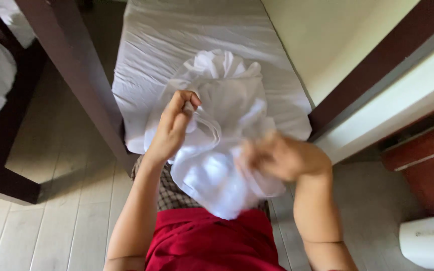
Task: The person folds a white bed sheet on a mattress. They smooth the fabric, fold the sides inward, and then fold the sheet in half multiple times to create a compact rectangle.
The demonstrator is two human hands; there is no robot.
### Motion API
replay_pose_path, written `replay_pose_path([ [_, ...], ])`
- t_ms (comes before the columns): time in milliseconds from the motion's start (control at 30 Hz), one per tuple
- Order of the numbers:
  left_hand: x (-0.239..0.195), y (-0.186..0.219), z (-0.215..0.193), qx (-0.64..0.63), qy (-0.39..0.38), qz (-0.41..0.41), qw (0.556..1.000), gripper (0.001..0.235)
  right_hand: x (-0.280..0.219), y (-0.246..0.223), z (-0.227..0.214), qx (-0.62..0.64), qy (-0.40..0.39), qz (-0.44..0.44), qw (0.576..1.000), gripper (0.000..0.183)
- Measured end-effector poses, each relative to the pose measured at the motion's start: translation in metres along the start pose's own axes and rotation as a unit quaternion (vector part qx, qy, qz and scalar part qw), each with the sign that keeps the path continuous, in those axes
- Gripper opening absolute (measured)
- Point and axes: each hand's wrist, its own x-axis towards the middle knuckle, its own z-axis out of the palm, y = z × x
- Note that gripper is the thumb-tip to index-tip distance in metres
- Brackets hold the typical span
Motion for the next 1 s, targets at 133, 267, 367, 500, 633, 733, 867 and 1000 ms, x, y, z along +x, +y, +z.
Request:
replay_pose_path([
  [133,0.001,0.015,-0.008,0.091,0.017,0.044,0.995,0.035,0.035,0.025,-0.019,-0.264,0.267,0.059,0.925,0.016],
  [267,0.005,0.029,-0.017,0.209,0.065,0.06,0.974,0.034,0.065,0.065,-0.031,-0.216,0.306,0.007,0.927,0.015],
  [367,0.004,0.036,-0.032,0.221,0.074,0.063,0.97,0.026,0.078,0.092,-0.035,-0.172,0.316,-0.007,0.933,0.015],
  [500,0.007,0.032,-0.044,0.126,0.101,0.033,0.986,0.018,0.088,0.119,-0.03,-0.064,0.328,-0.02,0.942,0.014],
  [633,0.008,0.011,-0.05,0.119,0.129,0.026,0.984,0.016,0.095,0.151,-0.032,-0.071,0.328,-0.016,0.942,0.016],
  [733,0.005,0.01,-0.05,0.105,0.143,0.002,0.984,0.019,0.096,0.161,-0.033,0.009,0.346,0.016,0.938,0.016],
  [867,0.0,-0.001,-0.049,0.012,0.107,-0.004,0.994,0.029,0.098,0.146,-0.028,0.006,0.374,-0.011,0.927,0.012],
  [1000,0.004,-0.024,-0.051,0.012,0.068,0.043,0.997,0.015,0.089,0.127,-0.031,-0.061,0.361,-0.031,0.93,0.013],
])
